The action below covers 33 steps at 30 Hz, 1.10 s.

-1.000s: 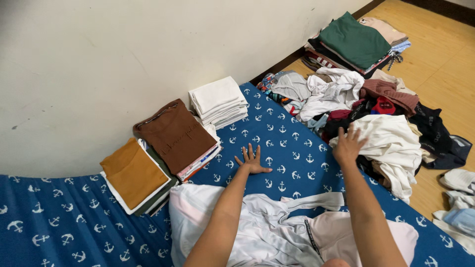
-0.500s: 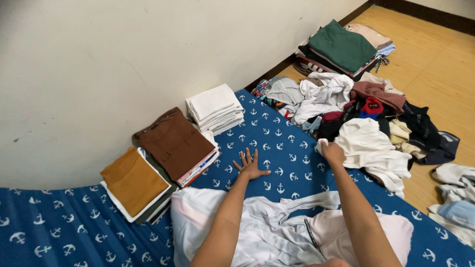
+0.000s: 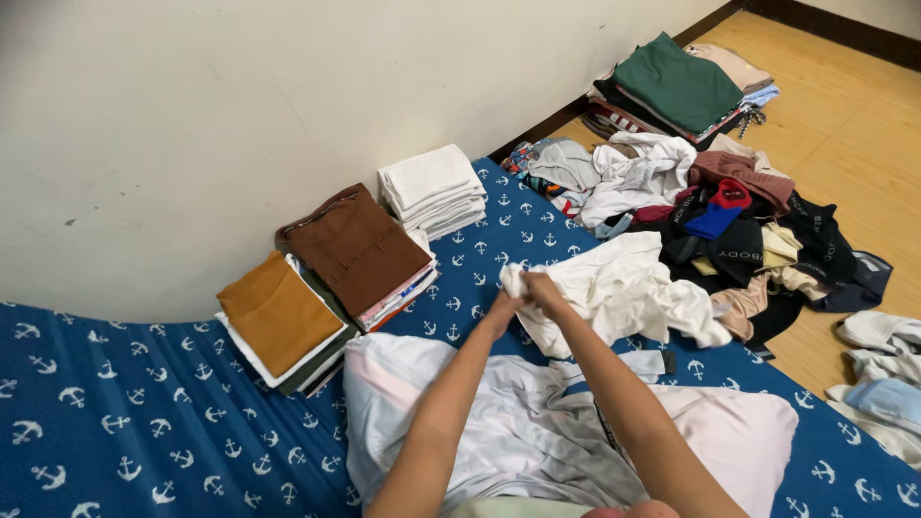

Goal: The person sits on a bed and folds several garments, including a brown t-shirt, a pink sweater, and a white tank top. Each item is smoothed, folded into a compact rectangle, and placed on a growing stack to the left.

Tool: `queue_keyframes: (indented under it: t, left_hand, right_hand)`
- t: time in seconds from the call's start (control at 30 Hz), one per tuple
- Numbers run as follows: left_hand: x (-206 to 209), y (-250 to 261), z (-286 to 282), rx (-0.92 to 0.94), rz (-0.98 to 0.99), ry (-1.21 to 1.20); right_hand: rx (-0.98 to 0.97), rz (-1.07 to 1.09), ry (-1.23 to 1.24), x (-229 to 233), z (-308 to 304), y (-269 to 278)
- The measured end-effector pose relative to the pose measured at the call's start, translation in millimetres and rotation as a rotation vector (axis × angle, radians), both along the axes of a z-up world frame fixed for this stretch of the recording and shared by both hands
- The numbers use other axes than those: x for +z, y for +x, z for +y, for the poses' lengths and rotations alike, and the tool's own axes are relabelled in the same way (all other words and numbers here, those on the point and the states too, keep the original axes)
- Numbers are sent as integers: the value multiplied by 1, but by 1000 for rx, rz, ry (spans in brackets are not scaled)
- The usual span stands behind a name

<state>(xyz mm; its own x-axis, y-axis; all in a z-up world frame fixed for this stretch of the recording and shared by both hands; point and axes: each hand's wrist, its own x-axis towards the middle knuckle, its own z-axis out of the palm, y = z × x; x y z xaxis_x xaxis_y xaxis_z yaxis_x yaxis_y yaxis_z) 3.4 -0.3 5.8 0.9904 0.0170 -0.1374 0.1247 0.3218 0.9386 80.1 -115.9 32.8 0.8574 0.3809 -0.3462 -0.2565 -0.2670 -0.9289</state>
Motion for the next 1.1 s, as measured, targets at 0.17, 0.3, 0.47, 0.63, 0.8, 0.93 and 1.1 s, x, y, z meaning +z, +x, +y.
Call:
queue_keyframes:
  t: [0.17,0.3,0.47,0.63,0.8,0.93,1.1]
  left_hand:
    - [11,16,23,272,-35,114]
    - [18,22,50,424,105,201]
    - [22,8,85,552,102,312]
    - [15,-10,84,482,302,217]
    - [15,-8,78,397,313,-57]
    - [18,-7,82,285,244,-249]
    - [14,-10,72,107,296,-57]
  right_hand:
    - [97,-88,119,11,-31,12]
    - [6,-791,-472,19,-81,17]
    - [-32,-515,-968,25,-144,0]
    - [54,-676,-1042,24,-171,-18]
    - [97,-500,-943,26,-162,-6]
    - [90,-134,-778,26,-164,-8]
    - [147,59,-575,23,-161,-10]
